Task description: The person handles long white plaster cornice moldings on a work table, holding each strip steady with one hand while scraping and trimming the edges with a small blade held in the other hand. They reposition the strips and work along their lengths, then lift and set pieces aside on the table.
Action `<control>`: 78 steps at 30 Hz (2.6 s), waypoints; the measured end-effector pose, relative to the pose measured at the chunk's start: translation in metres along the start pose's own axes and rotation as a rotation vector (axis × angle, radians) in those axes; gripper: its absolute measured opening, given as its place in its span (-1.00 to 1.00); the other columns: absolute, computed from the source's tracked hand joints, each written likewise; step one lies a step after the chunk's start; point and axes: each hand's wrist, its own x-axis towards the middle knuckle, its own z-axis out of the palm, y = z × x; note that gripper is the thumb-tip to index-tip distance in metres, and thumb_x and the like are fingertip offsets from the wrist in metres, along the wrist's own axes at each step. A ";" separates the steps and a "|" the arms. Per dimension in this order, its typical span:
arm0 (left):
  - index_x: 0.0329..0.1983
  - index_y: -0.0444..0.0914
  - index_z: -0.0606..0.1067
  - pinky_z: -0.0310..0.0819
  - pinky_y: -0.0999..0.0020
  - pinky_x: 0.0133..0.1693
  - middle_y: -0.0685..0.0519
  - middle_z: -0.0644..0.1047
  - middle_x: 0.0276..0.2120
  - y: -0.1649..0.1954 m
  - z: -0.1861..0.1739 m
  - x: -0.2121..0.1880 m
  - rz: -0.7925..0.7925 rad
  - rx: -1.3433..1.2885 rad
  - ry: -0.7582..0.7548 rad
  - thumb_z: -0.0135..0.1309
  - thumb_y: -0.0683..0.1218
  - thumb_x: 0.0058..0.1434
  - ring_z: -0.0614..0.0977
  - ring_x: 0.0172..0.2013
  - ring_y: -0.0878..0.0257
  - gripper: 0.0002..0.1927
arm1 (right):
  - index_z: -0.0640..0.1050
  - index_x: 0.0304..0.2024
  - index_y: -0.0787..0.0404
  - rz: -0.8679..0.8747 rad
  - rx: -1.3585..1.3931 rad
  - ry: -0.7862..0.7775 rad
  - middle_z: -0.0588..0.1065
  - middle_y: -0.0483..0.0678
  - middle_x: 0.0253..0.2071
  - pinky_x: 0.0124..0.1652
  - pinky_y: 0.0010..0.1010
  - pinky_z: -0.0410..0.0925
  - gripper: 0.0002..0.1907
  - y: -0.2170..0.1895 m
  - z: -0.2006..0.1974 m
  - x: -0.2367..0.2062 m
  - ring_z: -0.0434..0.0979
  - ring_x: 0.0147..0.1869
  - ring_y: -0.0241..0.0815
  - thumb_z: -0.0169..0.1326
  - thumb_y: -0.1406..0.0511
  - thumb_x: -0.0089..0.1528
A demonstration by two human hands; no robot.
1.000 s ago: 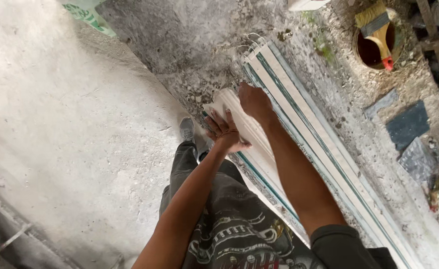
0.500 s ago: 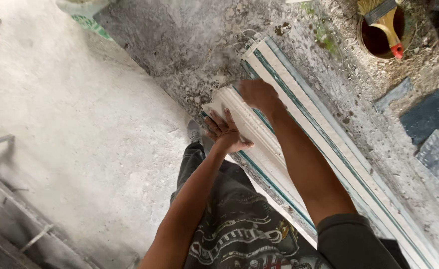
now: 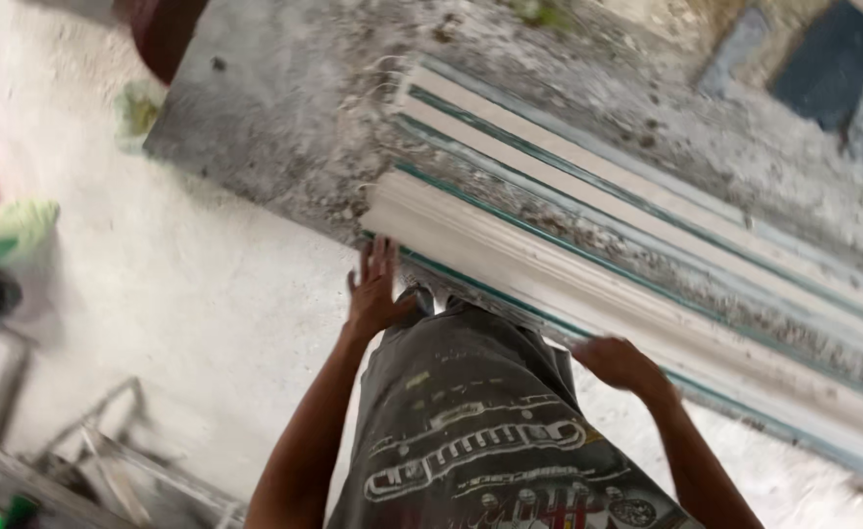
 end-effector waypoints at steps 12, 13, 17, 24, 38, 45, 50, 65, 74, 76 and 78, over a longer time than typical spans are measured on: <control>0.31 -0.37 0.36 0.18 -0.18 0.26 -0.25 0.37 0.24 -0.021 0.001 -0.030 0.151 0.097 0.317 0.09 -0.10 0.29 0.37 0.26 -0.20 -0.46 | 0.63 -0.02 0.33 0.846 1.016 0.798 0.62 0.20 -0.28 -0.18 -0.12 0.46 -0.58 -0.010 0.201 -0.013 0.64 -0.18 0.09 0.23 0.16 0.19; 0.31 -0.39 0.37 0.20 -0.19 0.22 -0.29 0.38 0.21 -0.019 -0.003 -0.023 0.195 0.130 0.357 0.09 -0.10 0.29 0.38 0.23 -0.24 -0.46 | 0.63 -0.01 0.31 0.846 1.065 0.843 0.63 0.19 -0.27 -0.18 -0.15 0.47 -0.59 -0.018 0.204 -0.010 0.65 -0.18 0.06 0.21 0.17 0.20; 0.19 -0.32 0.46 0.30 -0.14 0.14 -0.25 0.51 0.05 -0.006 -0.025 -0.002 0.130 0.104 0.313 0.03 -0.11 0.38 0.49 0.10 -0.22 -0.65 | 0.61 0.01 0.34 0.811 1.205 1.031 0.64 0.15 -0.25 -0.21 -0.25 0.49 -0.59 -0.055 0.215 -0.031 0.67 -0.19 -0.06 0.21 0.21 0.19; -0.13 -0.36 0.57 0.50 0.00 -0.20 -0.21 0.59 -0.22 0.006 -0.052 0.022 0.426 -0.031 0.528 0.08 -0.05 0.41 0.62 -0.24 -0.13 -0.76 | 0.37 0.32 0.31 0.677 1.514 0.935 0.55 0.17 -0.40 -0.44 -0.36 0.37 -0.44 -0.083 0.163 -0.063 0.45 -0.41 -0.20 0.14 0.24 0.32; 0.10 -0.19 0.55 0.28 -0.10 0.16 -0.07 0.47 0.06 -0.086 -0.118 0.103 0.939 0.092 -0.005 0.12 -0.06 0.25 0.46 0.12 -0.09 -0.66 | 0.41 0.12 0.27 0.313 0.698 1.033 0.46 0.24 -0.51 -0.49 0.02 0.32 -0.70 -0.293 -0.005 0.135 0.48 -0.53 0.14 -0.11 0.27 0.39; 0.08 -0.19 0.55 0.26 -0.03 0.23 -0.08 0.45 0.04 -0.079 -0.126 0.105 1.040 0.368 -0.090 0.18 -0.10 0.24 0.43 0.15 -0.02 -0.67 | 0.48 -0.04 0.17 0.602 0.997 0.965 0.49 0.30 -0.54 -0.43 0.18 0.35 -0.77 -0.404 -0.037 0.218 0.52 -0.45 0.39 -0.06 0.20 0.36; 0.00 -0.19 0.56 0.26 0.03 0.28 -0.09 0.48 0.12 -0.049 -0.132 0.120 1.210 0.652 -0.120 0.09 -0.16 0.27 0.39 0.24 -0.01 -0.76 | 0.47 -0.14 0.17 0.925 1.055 0.903 0.50 0.40 -0.45 -0.32 0.30 0.34 -0.77 -0.428 -0.047 0.240 0.50 -0.34 0.52 -0.06 0.16 0.35; -0.04 -0.34 0.42 0.62 0.31 -0.04 -0.12 0.54 -0.31 0.012 -0.156 0.107 1.242 0.601 -0.408 -0.20 -0.36 0.34 0.60 -0.17 0.10 -0.78 | 0.48 -0.07 0.36 0.846 1.263 0.777 0.59 0.23 -0.43 -0.50 -0.01 0.50 -0.77 -0.408 -0.133 0.219 0.65 -0.45 0.11 -0.16 0.33 0.41; -0.11 -0.32 0.39 0.63 0.24 -0.10 -0.12 0.51 -0.34 0.018 -0.162 0.103 1.193 0.532 -0.375 -0.19 -0.32 0.35 0.63 -0.22 0.06 -0.86 | 0.46 -0.04 0.22 0.992 1.012 0.901 0.51 0.37 -0.50 -0.37 0.23 0.36 -0.77 -0.428 -0.122 0.221 0.54 -0.39 0.43 -0.05 0.21 0.37; -0.18 -0.28 0.40 0.61 0.20 -0.05 -0.09 0.57 -0.39 0.018 -0.163 0.105 1.271 0.464 -0.290 -0.14 -0.32 0.26 0.63 -0.10 0.03 -0.86 | 0.40 -0.01 0.25 1.040 1.142 0.904 0.51 0.40 -0.46 -0.31 0.28 0.36 -0.73 -0.440 -0.119 0.225 0.54 -0.34 0.49 -0.11 0.19 0.38; -0.09 -0.32 0.37 0.65 0.23 -0.15 -0.15 0.56 -0.30 0.018 -0.164 0.106 1.141 0.530 -0.411 -0.19 -0.31 0.37 0.67 -0.19 0.02 -0.86 | 0.38 -0.02 0.27 1.041 1.187 0.936 0.51 0.41 -0.40 -0.25 0.32 0.35 -0.71 -0.441 -0.121 0.231 0.54 -0.27 0.52 -0.14 0.19 0.38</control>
